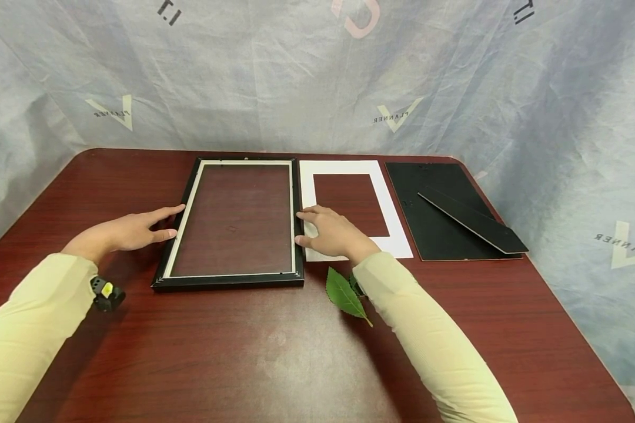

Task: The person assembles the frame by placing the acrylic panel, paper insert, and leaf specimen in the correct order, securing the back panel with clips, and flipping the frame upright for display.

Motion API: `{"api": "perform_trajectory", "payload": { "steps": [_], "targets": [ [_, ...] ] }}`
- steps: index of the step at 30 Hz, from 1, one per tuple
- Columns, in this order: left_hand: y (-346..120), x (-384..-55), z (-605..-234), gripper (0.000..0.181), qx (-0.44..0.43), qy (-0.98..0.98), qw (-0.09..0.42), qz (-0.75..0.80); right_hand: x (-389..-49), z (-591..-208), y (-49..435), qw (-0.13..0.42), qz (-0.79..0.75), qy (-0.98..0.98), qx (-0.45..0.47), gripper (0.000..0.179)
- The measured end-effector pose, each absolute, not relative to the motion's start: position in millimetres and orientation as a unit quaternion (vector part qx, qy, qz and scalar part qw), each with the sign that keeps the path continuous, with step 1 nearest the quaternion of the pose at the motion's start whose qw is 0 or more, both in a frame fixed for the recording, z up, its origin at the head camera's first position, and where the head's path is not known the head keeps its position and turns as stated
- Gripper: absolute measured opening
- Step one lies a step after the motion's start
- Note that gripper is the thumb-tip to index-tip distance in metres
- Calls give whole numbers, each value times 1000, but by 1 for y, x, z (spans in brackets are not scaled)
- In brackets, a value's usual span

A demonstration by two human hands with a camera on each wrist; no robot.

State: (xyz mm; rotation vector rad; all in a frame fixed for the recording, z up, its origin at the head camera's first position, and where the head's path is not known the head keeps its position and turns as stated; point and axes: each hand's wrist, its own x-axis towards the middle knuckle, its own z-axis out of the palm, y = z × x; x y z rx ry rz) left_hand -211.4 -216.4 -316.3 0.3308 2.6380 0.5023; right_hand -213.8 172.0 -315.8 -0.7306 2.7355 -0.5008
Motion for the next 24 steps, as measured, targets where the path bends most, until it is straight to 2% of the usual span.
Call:
{"api": "perform_trajectory", "payload": {
  "steps": [4,13,24],
  "targets": [
    [-216,-212,-315,69,121,951,217,181,-216,-312,179,99,-200,947,-229,58],
    [-215,-212,-315,70,113,950,226,182,-221,-307,208,39,-310,943,-116,45],
    [-216,-212,-315,71,111,952,224,179,-220,-296,248,50,-352,934,-28,54]
  ]
}}
